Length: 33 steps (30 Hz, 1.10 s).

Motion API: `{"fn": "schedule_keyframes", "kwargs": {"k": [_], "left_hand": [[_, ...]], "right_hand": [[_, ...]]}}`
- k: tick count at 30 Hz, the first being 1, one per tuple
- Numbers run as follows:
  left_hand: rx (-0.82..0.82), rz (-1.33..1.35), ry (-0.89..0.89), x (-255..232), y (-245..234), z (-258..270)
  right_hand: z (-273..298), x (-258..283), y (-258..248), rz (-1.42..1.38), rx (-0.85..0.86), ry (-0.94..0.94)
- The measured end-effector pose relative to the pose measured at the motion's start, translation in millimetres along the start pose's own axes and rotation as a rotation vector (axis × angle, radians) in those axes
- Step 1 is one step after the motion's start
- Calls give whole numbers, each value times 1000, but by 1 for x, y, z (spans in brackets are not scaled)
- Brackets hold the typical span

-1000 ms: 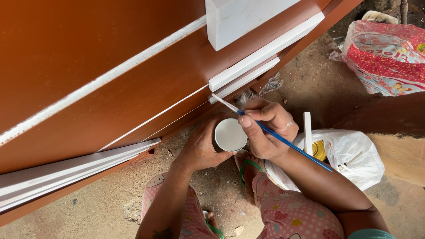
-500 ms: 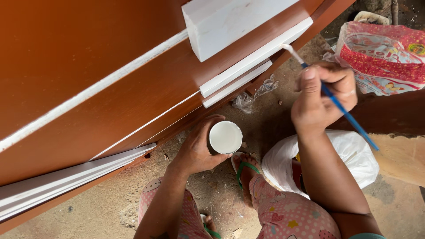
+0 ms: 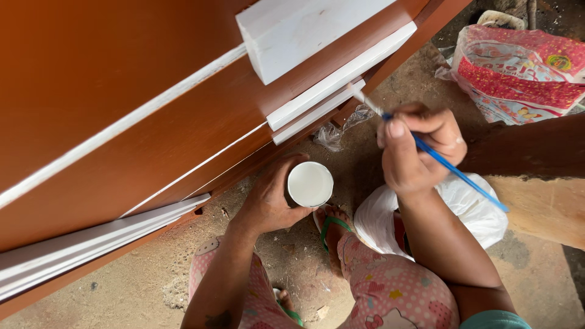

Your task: The person paints white rectangular strips on a brown wooden surface using a small paintbrush and a metal cup of white paint. They repeatedly dip the brush into the paint and apply it to the strips.

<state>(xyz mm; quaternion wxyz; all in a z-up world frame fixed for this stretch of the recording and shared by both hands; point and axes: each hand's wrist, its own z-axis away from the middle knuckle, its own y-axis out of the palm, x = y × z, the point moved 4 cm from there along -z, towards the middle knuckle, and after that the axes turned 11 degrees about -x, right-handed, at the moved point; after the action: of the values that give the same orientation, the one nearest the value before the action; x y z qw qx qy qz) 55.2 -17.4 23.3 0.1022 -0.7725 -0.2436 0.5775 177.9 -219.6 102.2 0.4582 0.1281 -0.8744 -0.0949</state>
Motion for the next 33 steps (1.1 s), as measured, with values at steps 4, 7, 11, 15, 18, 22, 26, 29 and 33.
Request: {"fn": "schedule_keyframes", "kwargs": {"k": [4, 7, 11, 15, 18, 22, 26, 29, 33], "left_hand": [[-73, 19, 107, -41, -21, -6], [-95, 27, 118, -75, -36, 0], [-134, -19, 186, -114, -55, 19], [-94, -72, 139, -128, -68, 38], [-100, -63, 101, -127, -71, 56], [-64, -44, 138, -133, -68, 65], [-47, -96, 227, -155, -71, 65], [-49, -122, 303, -167, -75, 56], [-59, -151, 329, -170, -75, 55]], "right_hand": [[-12, 56, -12, -67, 23, 98], [-1, 110, -23, 113, 187, 150], [30, 158, -28, 304, 332, 211], [51, 182, -18, 341, 421, 325], [60, 189, -11, 298, 409, 500], [56, 208, 3, 444, 502, 305], [45, 237, 24, 405, 630, 142], [40, 247, 44, 495, 687, 64], [41, 240, 67, 697, 751, -48]]}}
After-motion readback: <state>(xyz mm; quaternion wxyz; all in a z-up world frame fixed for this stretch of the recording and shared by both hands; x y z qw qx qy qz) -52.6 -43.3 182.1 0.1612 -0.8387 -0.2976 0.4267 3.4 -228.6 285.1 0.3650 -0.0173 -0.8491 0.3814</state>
